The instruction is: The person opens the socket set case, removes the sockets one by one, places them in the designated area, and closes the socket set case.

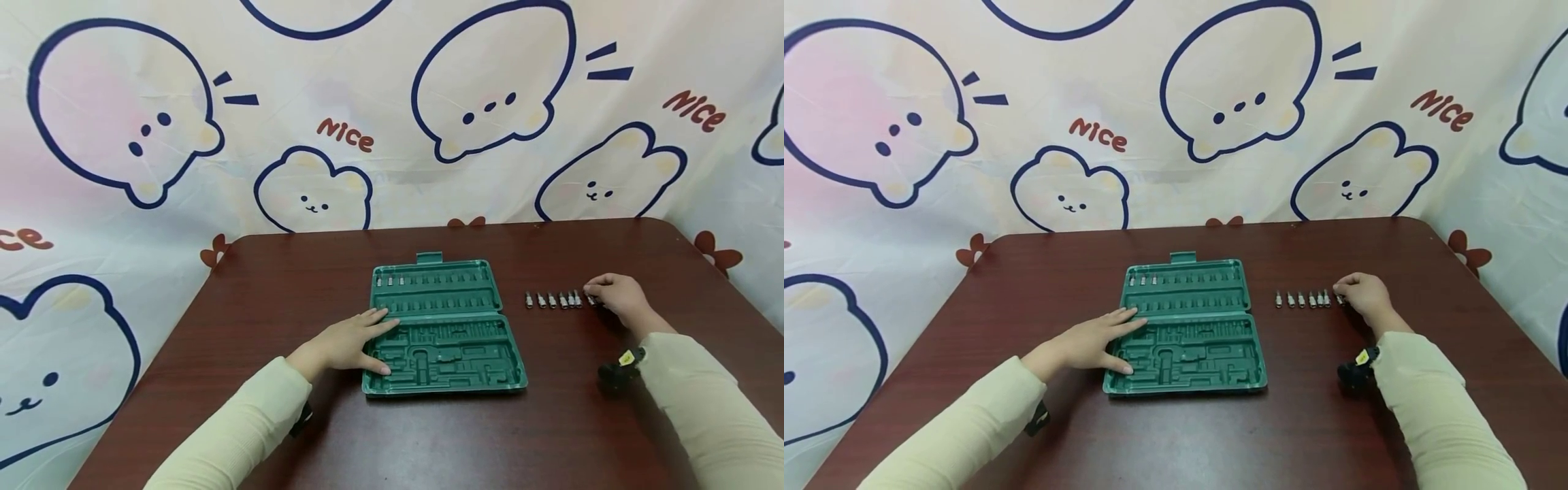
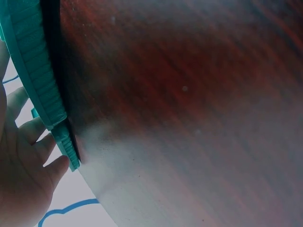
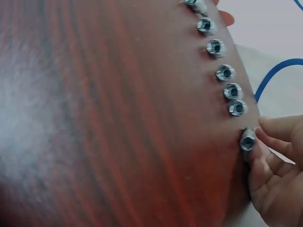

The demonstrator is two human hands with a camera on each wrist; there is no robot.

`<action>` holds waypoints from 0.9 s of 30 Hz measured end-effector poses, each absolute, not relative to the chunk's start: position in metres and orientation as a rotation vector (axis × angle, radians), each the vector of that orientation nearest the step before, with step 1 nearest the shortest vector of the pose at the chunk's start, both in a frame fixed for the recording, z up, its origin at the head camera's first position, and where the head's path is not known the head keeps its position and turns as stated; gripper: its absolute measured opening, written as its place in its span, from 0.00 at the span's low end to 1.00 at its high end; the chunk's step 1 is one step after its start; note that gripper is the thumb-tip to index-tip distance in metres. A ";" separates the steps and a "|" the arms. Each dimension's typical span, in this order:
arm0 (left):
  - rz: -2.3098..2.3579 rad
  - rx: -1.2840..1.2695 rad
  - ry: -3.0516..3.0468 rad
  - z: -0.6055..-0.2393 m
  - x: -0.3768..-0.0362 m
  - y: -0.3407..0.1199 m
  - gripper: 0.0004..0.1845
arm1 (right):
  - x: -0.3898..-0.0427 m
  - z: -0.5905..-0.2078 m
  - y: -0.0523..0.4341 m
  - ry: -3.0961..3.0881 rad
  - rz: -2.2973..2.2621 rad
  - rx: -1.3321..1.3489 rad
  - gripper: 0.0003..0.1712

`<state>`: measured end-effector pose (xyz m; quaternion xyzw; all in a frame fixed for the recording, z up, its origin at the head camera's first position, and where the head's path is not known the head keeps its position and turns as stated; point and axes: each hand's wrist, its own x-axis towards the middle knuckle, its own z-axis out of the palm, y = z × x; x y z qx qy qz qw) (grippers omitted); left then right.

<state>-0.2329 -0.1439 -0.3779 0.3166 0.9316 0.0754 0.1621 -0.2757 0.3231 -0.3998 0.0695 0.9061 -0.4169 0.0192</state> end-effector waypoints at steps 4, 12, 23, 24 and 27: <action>0.217 0.897 2.653 -0.377 -0.233 -0.145 0.45 | -0.278 -0.395 0.323 2.759 -1.444 0.291 0.28; 0.211 0.883 2.659 -0.374 -0.231 -0.147 0.45 | -0.285 -0.369 0.291 2.398 -1.887 0.193 0.26; 0.223 0.897 2.656 -0.378 -0.231 -0.145 0.45 | -0.300 -0.353 0.219 2.124 -1.969 0.030 0.28; 0.223 0.898 2.657 -0.378 -0.231 -0.144 0.45 | -0.301 -0.353 0.211 2.130 -1.955 0.013 0.28; 0.236 0.903 2.657 -0.379 -0.231 -0.143 0.45 | -0.306 -0.355 0.188 2.136 -1.916 -0.025 0.27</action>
